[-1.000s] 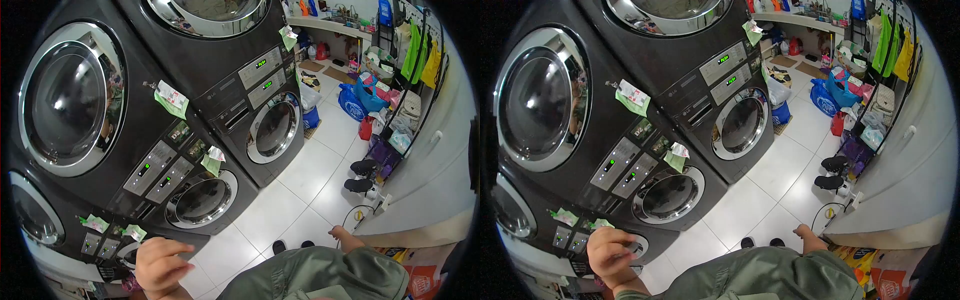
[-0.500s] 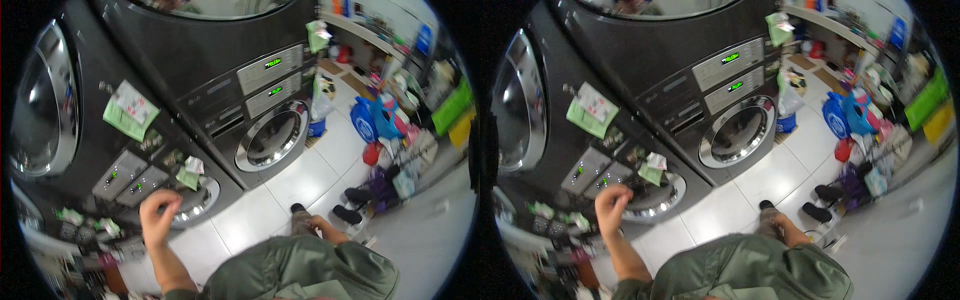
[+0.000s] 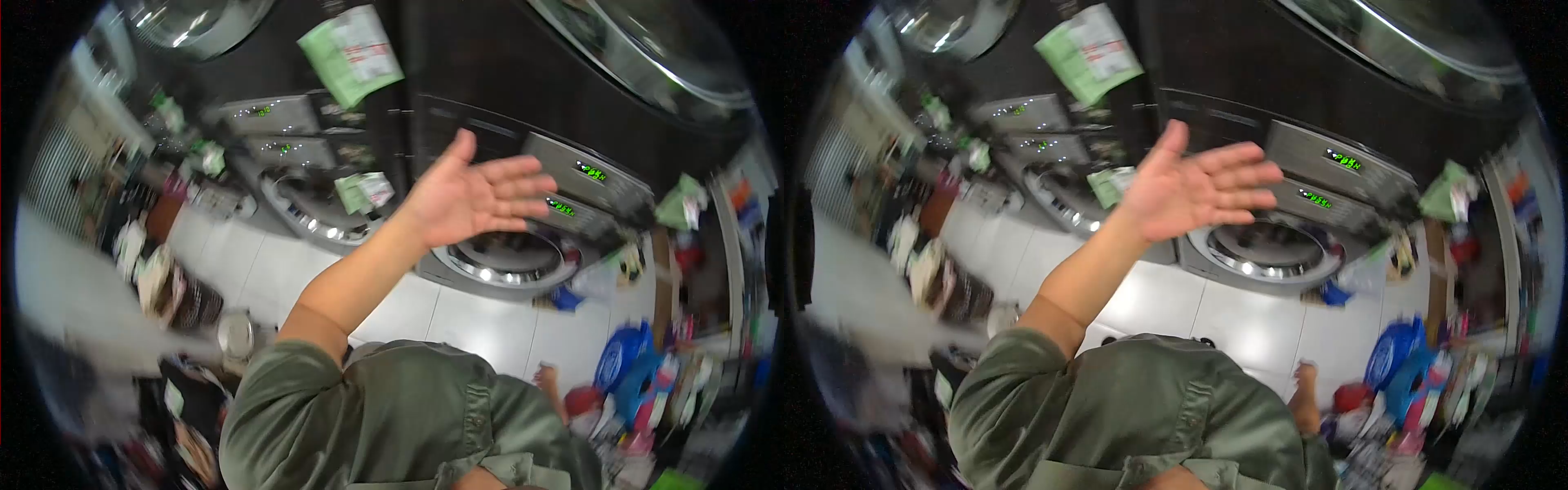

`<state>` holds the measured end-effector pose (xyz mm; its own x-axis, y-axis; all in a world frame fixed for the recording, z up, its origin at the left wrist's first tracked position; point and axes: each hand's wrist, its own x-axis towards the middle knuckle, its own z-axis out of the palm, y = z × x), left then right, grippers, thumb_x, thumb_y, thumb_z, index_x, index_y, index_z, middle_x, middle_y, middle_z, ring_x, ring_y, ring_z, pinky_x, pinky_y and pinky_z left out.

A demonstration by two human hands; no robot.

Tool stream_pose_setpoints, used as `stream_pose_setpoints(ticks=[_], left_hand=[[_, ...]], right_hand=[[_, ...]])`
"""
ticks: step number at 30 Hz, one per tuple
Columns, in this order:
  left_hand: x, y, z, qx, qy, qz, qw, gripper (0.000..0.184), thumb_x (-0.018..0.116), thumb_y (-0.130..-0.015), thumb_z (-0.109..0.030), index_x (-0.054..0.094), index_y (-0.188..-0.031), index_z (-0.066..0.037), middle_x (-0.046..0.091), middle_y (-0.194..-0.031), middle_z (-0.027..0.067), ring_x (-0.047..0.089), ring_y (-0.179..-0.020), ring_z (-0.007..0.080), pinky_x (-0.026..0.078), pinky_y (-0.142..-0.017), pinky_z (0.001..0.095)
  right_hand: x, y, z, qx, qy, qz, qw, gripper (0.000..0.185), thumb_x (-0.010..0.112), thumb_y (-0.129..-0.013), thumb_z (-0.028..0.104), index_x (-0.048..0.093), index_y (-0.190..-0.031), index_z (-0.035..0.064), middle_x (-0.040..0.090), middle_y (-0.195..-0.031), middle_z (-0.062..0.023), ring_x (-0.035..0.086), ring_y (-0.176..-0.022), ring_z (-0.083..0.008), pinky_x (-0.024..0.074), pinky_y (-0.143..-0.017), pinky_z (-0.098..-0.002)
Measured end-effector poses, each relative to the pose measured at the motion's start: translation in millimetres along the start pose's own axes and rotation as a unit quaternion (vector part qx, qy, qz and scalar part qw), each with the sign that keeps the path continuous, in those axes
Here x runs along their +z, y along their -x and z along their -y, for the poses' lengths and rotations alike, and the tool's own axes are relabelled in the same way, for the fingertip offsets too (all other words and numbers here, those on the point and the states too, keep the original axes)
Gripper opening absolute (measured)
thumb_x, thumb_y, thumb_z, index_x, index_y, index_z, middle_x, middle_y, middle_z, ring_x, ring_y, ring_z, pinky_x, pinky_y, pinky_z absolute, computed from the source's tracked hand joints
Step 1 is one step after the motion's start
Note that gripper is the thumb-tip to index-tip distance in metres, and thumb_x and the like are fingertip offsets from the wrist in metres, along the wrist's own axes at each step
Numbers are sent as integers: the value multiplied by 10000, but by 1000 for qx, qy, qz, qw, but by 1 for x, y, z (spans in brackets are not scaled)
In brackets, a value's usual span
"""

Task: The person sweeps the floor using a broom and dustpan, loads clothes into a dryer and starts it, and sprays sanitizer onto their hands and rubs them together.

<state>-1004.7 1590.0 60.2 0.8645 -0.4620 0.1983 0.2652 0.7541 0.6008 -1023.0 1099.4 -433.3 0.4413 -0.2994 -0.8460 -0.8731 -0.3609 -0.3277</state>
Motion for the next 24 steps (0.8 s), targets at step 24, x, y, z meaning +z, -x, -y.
stream_pose_setpoints(ticks=[24], left_hand=[[-136, 580, 9, -41, -374, -703, 603, 427, 581, -764, -319, 513, -1080, -38, 557, -1010, 118, 525, -900, 205, 412, -793, 293]], right_hand=[[496, 255, 251, -305, 458, 251, 796, 202, 524, -788, 263, 486, -872, 82, 548, -684, -77, 517, -523, -159, 366, -420, -308]])
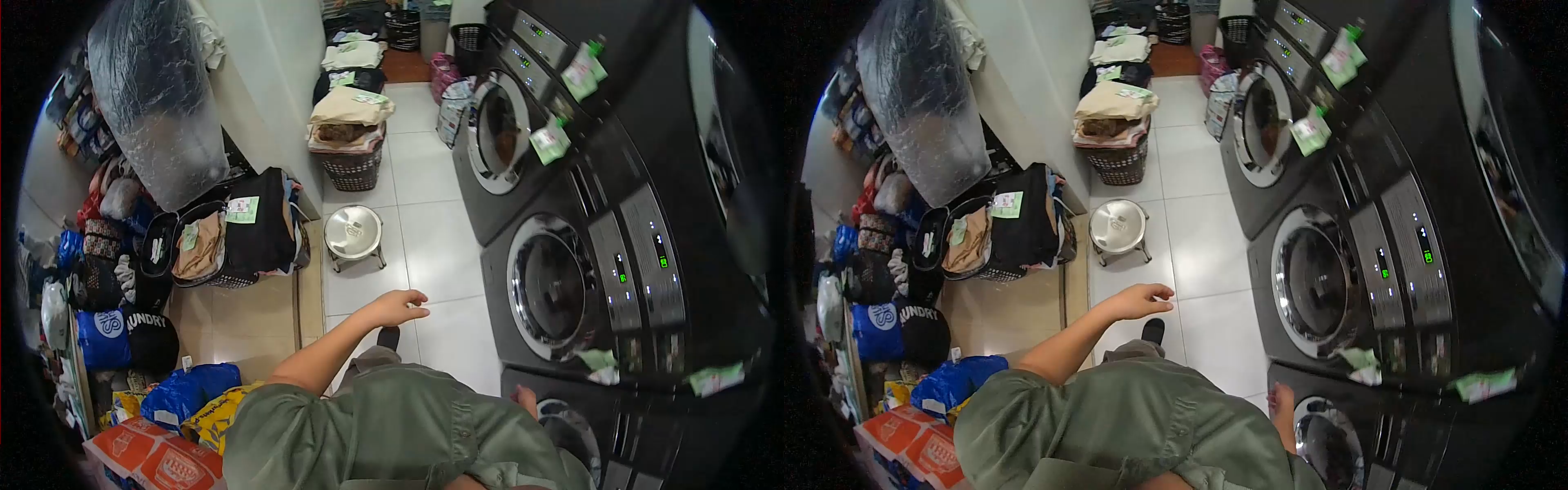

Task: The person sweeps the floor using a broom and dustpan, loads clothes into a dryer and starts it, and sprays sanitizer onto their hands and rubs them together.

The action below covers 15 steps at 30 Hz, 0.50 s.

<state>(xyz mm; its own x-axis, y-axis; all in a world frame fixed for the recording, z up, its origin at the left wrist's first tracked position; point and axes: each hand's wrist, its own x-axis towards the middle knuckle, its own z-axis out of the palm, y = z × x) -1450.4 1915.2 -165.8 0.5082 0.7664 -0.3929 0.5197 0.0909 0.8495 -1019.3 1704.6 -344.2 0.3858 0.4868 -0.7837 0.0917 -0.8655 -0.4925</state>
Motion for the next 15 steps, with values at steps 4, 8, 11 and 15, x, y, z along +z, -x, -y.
stream_pose_setpoints(ticks=[4, 8, 11, 15], left_hand=[[-73, -27, 26, -41, 43, -26, 998, 439, 585, -760, -318, 505, -1088, -39, 555, -1022, 123, 523, -924, 220, 413, -798, 300], [-132, -82, 25, -63, 40, -57, 996, 459, 582, -755, -330, 498, -1092, -30, 552, -1036, 131, 524, -945, 236, 412, -804, 315], [-159, -140, 42, -41, 29, -100, 994, 467, 578, -752, -341, 499, -1095, -35, 549, -1048, 132, 529, -944, 235, 415, -802, 321], [-205, -217, 50, -82, -61, -110, 989, 514, 565, -722, -410, 504, -1082, -49, 546, -1043, 158, 527, -944, 303, 422, -782, 368]], right_hand=[[67, -25, 136, 8, -32, 57, 998, 214, 519, -796, 279, 498, -903, 95, 562, -711, -63, 516, -550, -151, 377, -470, -302], [86, -72, 223, 7, 47, 109, 993, 236, 527, -794, 301, 509, -910, 97, 569, -726, -42, 535, -592, -162, 387, -515, -300], [89, -137, 276, 41, 85, 128, 987, 249, 550, -779, 306, 511, -909, 97, 562, -718, -43, 537, -594, -163, 389, -512, -311], [95, -214, 364, 32, 98, 121, 987, 221, 558, -768, 276, 526, -824, 65, 528, -626, -55, 503, -508, -165, 377, -447, -313]])
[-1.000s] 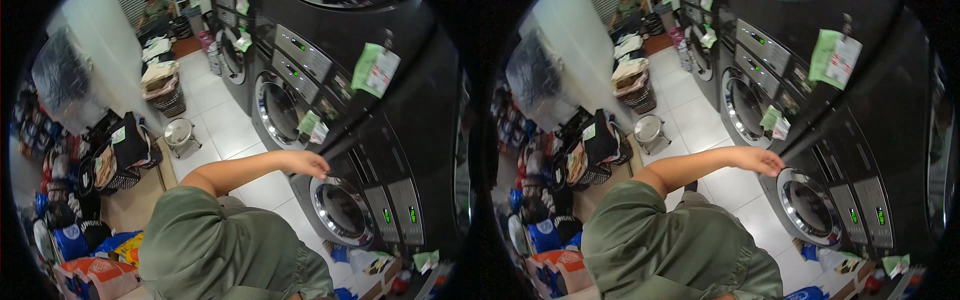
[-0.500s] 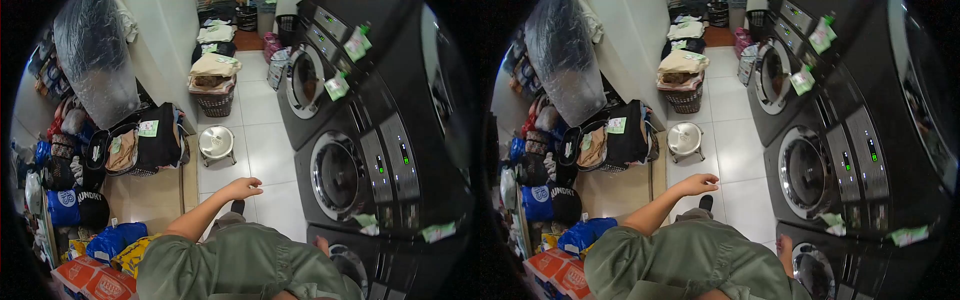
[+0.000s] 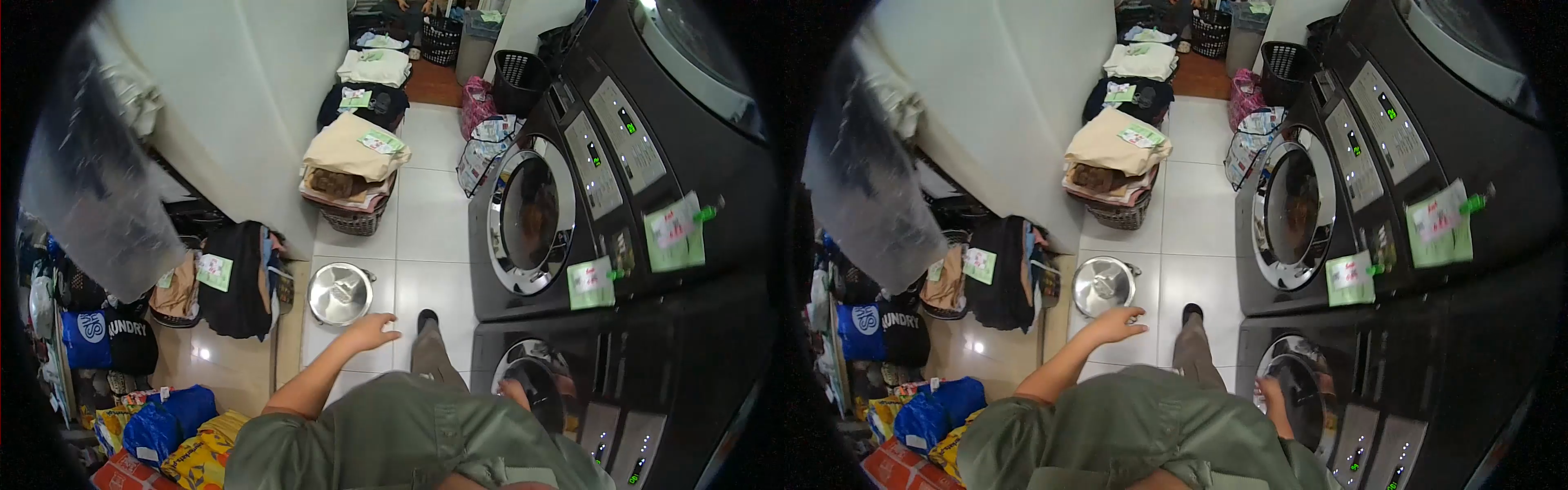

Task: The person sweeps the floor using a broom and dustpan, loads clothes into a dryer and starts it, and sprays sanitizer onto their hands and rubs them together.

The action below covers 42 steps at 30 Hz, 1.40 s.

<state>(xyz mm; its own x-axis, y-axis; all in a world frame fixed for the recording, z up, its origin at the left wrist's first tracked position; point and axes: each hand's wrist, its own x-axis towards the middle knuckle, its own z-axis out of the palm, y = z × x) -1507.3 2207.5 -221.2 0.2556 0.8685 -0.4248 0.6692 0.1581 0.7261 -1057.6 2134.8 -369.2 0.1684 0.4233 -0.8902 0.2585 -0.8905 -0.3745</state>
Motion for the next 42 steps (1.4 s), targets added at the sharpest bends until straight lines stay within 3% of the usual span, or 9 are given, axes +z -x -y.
stream_pose_setpoints(ticks=[3, 10, 14, 19, 24, 30, 34, 39, 42], left_hand=[[-35, -57, -30, -143, -257, 63, 954, 520, 563, -719, -405, 496, -1092, -48, 538, -1045, 177, 514, -962, 315, 418, -792, 383], [-128, -192, -66, 3, -31, -49, 998, 538, 567, -711, -410, 488, -1112, -60, 513, -1095, 160, 494, -987, 316, 395, -836, 367], [-176, -282, -38, -111, -108, -38, 987, 519, 576, -703, -409, 499, -1098, -81, 523, -1083, 146, 501, -987, 300, 404, -819, 378], [-269, -395, -23, -147, -158, 11, 976, 524, 584, -697, -404, 498, -1094, -73, 530, -1063, 147, 508, -975, 302, 409, -807, 392], [-366, -487, -26, -132, -164, -103, 972, 524, 578, -697, -384, 493, -1085, -44, 526, -1057, 173, 513, -957, 316, 411, -802, 391], [-436, -588, -22, -106, -113, -119, 981, 466, 574, -722, -333, 486, -1079, -47, 529, -1039, 189, 511, -933, 351, 413, -788, 389], [-446, -632, -3, -225, -75, -183, 954, 451, 593, -716, -308, 505, -1058, -28, 533, -1030, 198, 509, -937, 353, 410, -800, 382], [-459, -665, 1, -324, 22, -58, 944, 485, 601, -718, -299, 493, -1099, -19, 536, -1043, 194, 512, -963, 333, 409, -815, 362], [-470, -675, 3, -338, 13, -56, 940, 475, 596, -721, -314, 504, -1074, -10, 534, -1048, 192, 514, -959, 334, 408, -815, 364]], right_hand=[[-27, -73, 115, -40, 49, 33, 997, 233, 555, -771, 267, 519, -821, 43, 522, -648, -63, 498, -511, -172, 391, -451, -323], [-10, -116, 423, -176, 107, 54, 977, 218, 517, -796, 291, 531, -872, 87, 538, -727, -8, 504, -595, -116, 374, -497, -246], [2, -167, 556, -274, 67, 65, 957, 213, 510, -798, 273, 540, -910, 94, 572, -784, -12, 526, -630, -110, 388, -535, -269], [7, -189, 699, -181, -46, 59, 981, 227, 539, -789, 271, 519, -947, 108, 567, -824, -28, 539, -687, -157, 403, -563, -301], [-3, -268, 844, -170, -154, 31, 973, 281, 519, -803, 286, 504, -982, 70, 541, -813, -32, 528, -709, -152, 406, -604, -316], [-31, -398, 1003, -148, -401, 23, 904, 435, 520, -794, 321, 428, -1120, 48, 496, -967, -100, 511, -834, -225, 420, -678, -369], [-65, -517, 1102, -121, -508, -1, 853, 512, 516, -784, 321, 354, -1189, 53, 435, -1107, -125, 455, -959, -260, 375, -774, -431], [-80, -544, 1194, -62, -627, -97, 770, 518, 513, -779, 288, 323, -1207, 64, 287, -1297, -138, 314, -1159, -286, 291, -895, -484], [-83, -554, 1208, -174, -718, 4, 674, 505, 555, -757, 325, 407, -1155, 51, 376, -1260, -111, 393, -1111, -270, 326, -884, -457]])
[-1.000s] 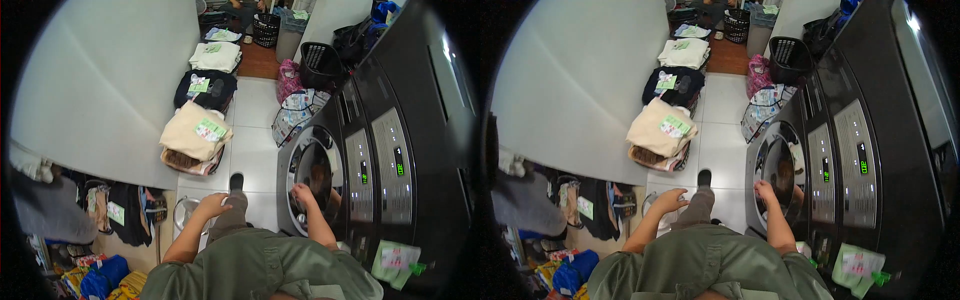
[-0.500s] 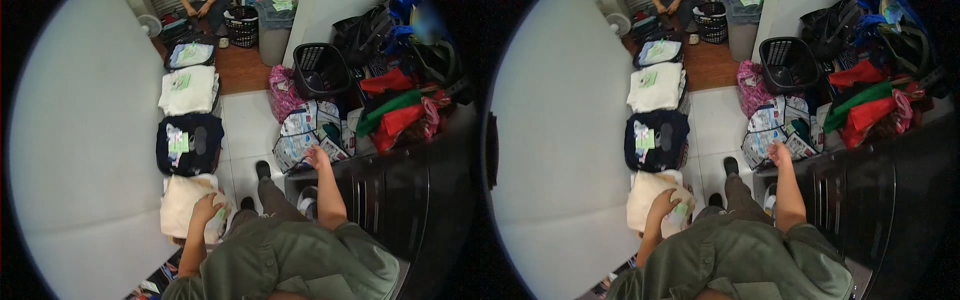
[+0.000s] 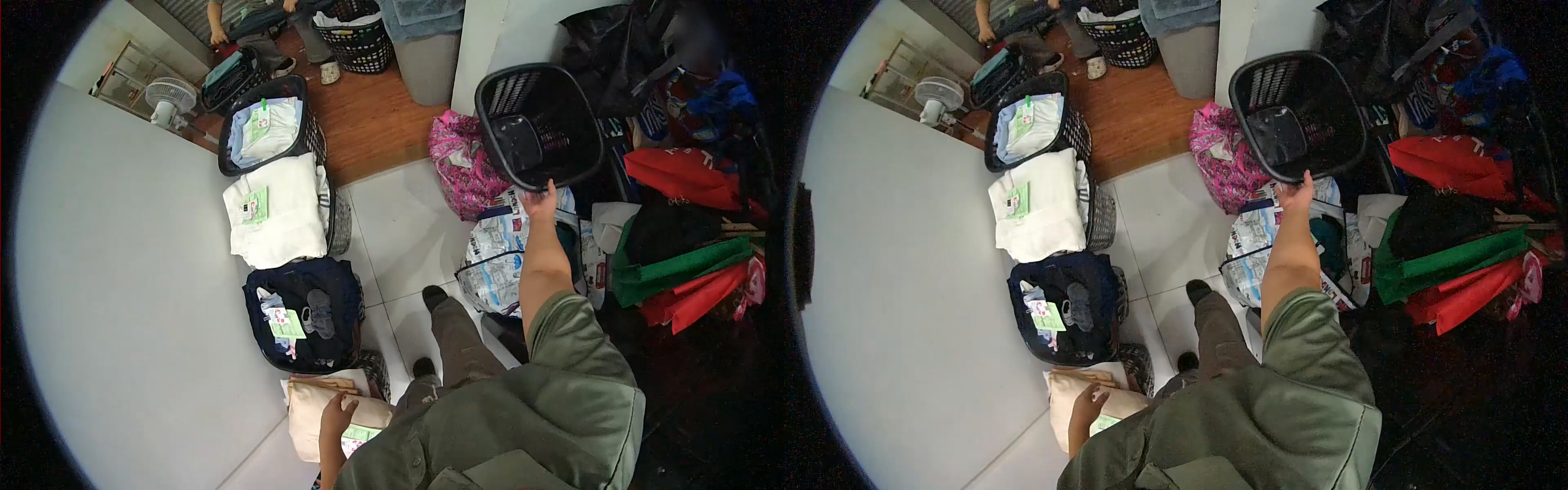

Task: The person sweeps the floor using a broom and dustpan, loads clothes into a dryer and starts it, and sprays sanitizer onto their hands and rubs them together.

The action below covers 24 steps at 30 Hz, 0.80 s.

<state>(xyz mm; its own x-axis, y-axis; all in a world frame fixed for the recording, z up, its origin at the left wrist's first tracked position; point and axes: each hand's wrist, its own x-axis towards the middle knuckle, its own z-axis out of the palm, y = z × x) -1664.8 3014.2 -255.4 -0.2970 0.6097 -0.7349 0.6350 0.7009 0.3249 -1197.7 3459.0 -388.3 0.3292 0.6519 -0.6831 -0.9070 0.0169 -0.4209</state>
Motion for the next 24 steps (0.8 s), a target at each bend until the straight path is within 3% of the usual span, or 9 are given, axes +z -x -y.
stream_pose_setpoints(ticks=[3, 6, 8, 11, 12, 13, 15, 22, 24], left_hand=[[-3, -5, 6, 22, -21, -43, 999, 464, 592, -721, -313, 508, -1063, -10, 535, -1041, 193, 513, -958, 338, 408, -812, 372], [-5, 2, 4, 39, -3, -68, 997, 457, 597, -715, -304, 512, -1051, -5, 536, -1029, 198, 502, -971, 341, 404, -814, 385], [0, 8, 12, 72, 4, -99, 992, 471, 592, -717, -317, 504, -1060, -7, 539, -1008, 208, 500, -969, 346, 402, -810, 400], [24, -7, 58, 171, 100, -61, 978, 498, 591, -734, -307, 465, -1126, -26, 546, -1005, 202, 513, -981, 303, 405, -811, 362], [7, 13, 41, 82, 210, 28, 974, 520, 607, -735, -292, 448, -1140, -7, 540, -1025, 194, 513, -992, 263, 397, -830, 333], [9, 16, 36, 222, 236, -62, 944, 554, 613, -735, -303, 428, -1150, 14, 510, -1080, 192, 499, -1007, 247, 385, -851, 321], [9, 20, 23, 322, 231, -128, 909, 609, 635, -717, -288, 394, -1180, 26, 444, -1173, 190, 461, -1054, 262, 366, -876, 311], [53, 105, 22, 220, 454, 79, 860, 837, 595, -728, -432, 130, -1327, -78, 236, -1337, 150, 343, -1156, 268, 361, -847, 398], [86, 121, 45, 101, 563, 173, 802, 908, 587, -697, -514, 93, -1336, -98, 217, -1339, 156, 372, -1118, 297, 366, -832, 416]], right_hand=[[29, 3, -12, 63, 87, -32, 994, 388, 606, -724, 391, 569, -951, 79, 597, -946, -76, 547, -897, -253, 426, -769, -413], [19, 39, -17, 78, 121, -55, 988, 152, 515, -768, 189, 538, -852, 66, 586, -868, -79, 561, -795, -249, 463, -697, -403], [-15, 45, -16, 118, 93, -6, 989, 201, 432, -766, 62, 484, -958, 32, 531, -996, -136, 529, -925, -259, 461, -774, -439], [-33, 133, -24, 80, 129, -30, 988, 151, 445, -761, 49, 469, -901, -2, 529, -950, -135, 529, -921, -276, 462, -789, -430], [-63, 191, -24, 82, 139, -26, 987, 110, 456, -761, 42, 449, -851, -20, 520, -895, -126, 539, -872, -290, 456, -808, -435], [-66, 247, -23, 102, 153, -19, 983, 100, 463, -757, 44, 444, -832, -19, 515, -873, -117, 539, -850, -288, 457, -799, -435], [-94, 329, -29, 124, 172, -22, 977, 101, 474, -746, 45, 439, -816, -18, 511, -852, -112, 538, -827, -287, 455, -791, -440], [-230, 474, -35, 215, 246, -18, 945, 137, 458, -731, 35, 444, -851, -31, 517, -874, -160, 549, -825, -305, 483, -730, -465], [-268, 510, -36, 225, 302, 1, 926, 116, 463, -724, 31, 469, -822, -30, 548, -838, -132, 578, -764, -282, 492, -741, -443]])
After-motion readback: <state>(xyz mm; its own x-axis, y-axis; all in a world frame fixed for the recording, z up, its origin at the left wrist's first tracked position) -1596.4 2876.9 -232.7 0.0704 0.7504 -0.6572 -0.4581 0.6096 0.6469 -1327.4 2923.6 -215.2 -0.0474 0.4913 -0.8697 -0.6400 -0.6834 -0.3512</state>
